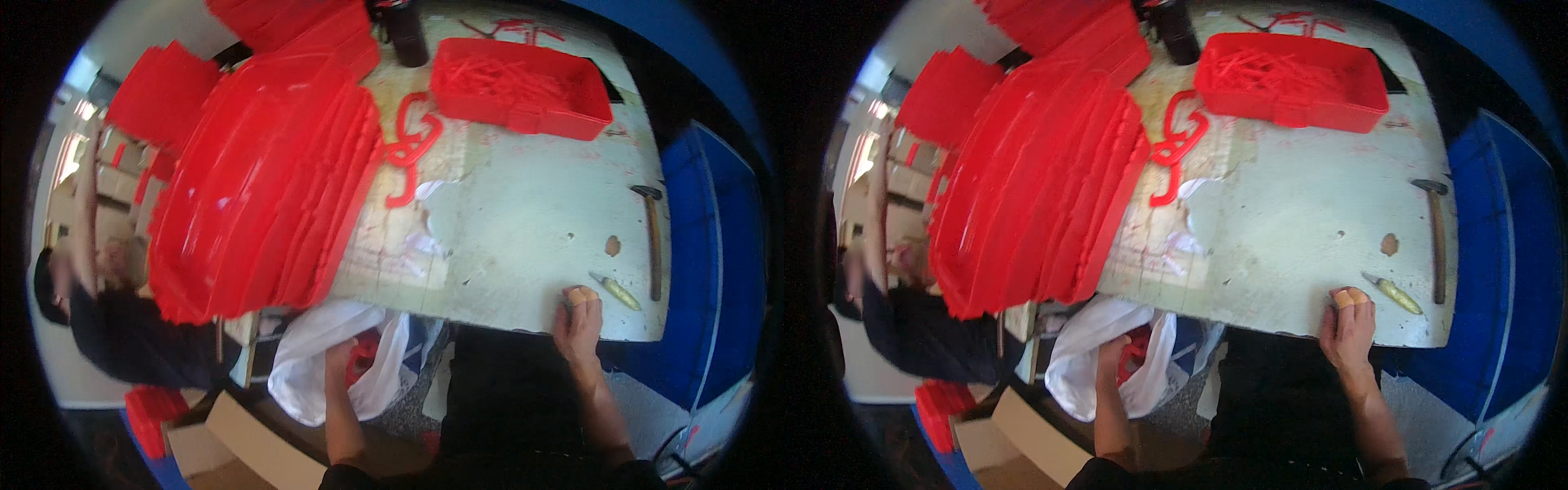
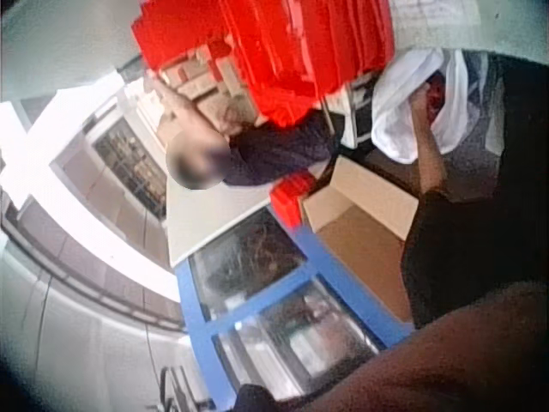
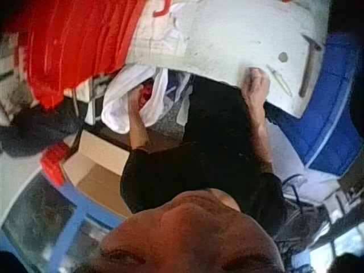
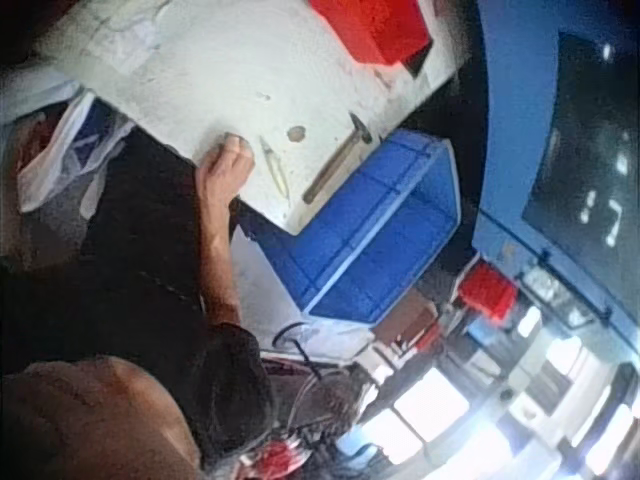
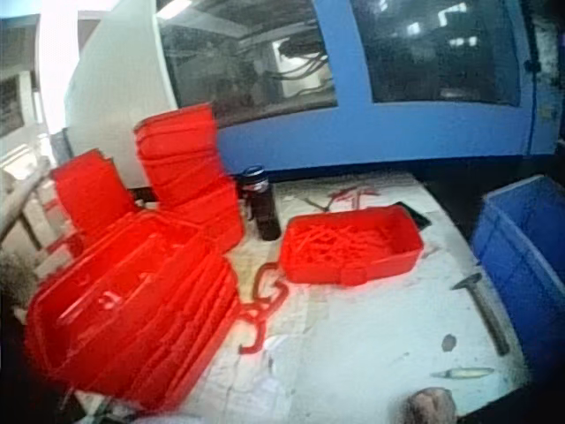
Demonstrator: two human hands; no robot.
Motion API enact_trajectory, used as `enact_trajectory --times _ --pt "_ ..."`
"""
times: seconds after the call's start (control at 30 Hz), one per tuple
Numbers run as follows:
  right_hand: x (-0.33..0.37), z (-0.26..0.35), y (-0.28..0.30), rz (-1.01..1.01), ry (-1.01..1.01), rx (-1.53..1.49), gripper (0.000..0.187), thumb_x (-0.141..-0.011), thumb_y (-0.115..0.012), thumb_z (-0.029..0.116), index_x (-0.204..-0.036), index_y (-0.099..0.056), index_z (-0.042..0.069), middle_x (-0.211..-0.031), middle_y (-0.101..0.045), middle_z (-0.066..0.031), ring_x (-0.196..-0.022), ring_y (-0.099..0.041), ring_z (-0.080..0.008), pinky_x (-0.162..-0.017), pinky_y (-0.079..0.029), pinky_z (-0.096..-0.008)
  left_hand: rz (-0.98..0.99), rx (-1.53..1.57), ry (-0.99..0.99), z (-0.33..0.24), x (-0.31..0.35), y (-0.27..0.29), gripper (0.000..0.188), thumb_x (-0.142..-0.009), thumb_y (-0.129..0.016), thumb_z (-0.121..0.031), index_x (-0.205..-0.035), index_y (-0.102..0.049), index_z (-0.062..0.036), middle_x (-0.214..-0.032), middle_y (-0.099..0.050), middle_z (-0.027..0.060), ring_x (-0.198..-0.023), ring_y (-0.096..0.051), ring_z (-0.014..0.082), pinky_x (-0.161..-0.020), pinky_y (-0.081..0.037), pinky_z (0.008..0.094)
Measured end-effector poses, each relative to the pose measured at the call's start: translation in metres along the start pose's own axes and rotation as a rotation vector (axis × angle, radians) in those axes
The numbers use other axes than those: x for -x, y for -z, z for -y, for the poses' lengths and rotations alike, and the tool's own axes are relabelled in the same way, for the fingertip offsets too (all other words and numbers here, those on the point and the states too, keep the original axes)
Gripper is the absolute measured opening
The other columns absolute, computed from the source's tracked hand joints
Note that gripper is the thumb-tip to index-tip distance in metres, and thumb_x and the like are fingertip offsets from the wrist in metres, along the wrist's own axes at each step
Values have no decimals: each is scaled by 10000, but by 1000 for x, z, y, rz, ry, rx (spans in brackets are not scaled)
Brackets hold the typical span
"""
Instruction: The person repeatedly trims excess plastic flash from red plastic containers using a small knife. They rotate each container to access different edges, remove small plastic pieces, and place the finished containers aside.
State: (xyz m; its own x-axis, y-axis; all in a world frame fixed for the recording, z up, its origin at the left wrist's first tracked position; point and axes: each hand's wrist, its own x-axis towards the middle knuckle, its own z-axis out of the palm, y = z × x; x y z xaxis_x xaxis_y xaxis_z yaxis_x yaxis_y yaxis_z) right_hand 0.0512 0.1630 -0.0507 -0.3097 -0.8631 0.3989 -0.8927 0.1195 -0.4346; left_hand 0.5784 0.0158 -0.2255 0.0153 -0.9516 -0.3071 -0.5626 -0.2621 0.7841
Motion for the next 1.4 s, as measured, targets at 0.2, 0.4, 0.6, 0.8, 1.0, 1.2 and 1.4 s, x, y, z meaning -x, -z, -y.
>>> enact_trajectory --times 0.2,0.4,0.6,0.8,1.0,1.2,1.4 --pt "3 -5 3 -18 37 -82 381 -787 -653 -50 -1154 -584 25 -1105 -581 -186 -1003 -564 -367 -868 -450 -443 -298 292 146 -109 108 46 144 -840 -683 -111 -945 -676 -12 -842 -644 26 -740 -590 114 -679 -490 278" --pt "6 -9 9 2 60 -167 388 -785 -656 -59 -1156 -582 27 -1112 -587 -172 -1016 -566 -349 -886 -442 -430 -435 681 -125 -157 162 65 299 -822 -654 -155 -1052 -601 29 -896 -629 80 -762 -631 190 -684 -551 326" --pt "7 -10 8 -22 32 -195 366 -786 -652 -68 -1134 -595 29 -1107 -596 -172 -1005 -580 -353 -873 -458 -427 -511 807 -289 -210 171 50 278 -851 -640 -110 -1089 -588 22 -982 -620 98 -821 -637 189 -726 -565 333" --pt "5 -11 9 24 44 -171 343 -790 -667 -35 -1120 -602 34 -1090 -598 -166 -1014 -584 -341 -889 -460 -433 -354 750 -666 -301 172 2 380 -832 -650 -37 -1187 -533 30 -1039 -591 104 -891 -623 228 -813 -567 373" --pt "6 -11 11 52 26 -162 353 -761 -677 -16 -1103 -611 44 -1075 -595 -160 -1005 -585 -346 -895 -459 -447 -71 423 -748 -433 37 -110 138 -849 -687 -32 -978 -639 -33 -920 -637 12 -837 -611 121 -744 -499 301" --pt "6 -9 4 -33 25 -114 366 -730 -684 -12 -1083 -618 58 -1045 -592 -139 -963 -592 -334 -846 -481 -443 -244 -443 -381 -523 -143 -148 432 -813 -739 -356 -1009 -680 24 -924 -717 186 -861 -704 289 -761 -533 419" --pt "8 -10 3 -36 36 -94 346 -722 -689 8 -1056 -621 65 -1022 -594 -124 -958 -600 -322 -839 -487 -435 -244 -285 -512 -496 -235 -168 409 -744 -835 -300 -950 -690 23 -948 -733 166 -849 -704 292 -756 -537 434"
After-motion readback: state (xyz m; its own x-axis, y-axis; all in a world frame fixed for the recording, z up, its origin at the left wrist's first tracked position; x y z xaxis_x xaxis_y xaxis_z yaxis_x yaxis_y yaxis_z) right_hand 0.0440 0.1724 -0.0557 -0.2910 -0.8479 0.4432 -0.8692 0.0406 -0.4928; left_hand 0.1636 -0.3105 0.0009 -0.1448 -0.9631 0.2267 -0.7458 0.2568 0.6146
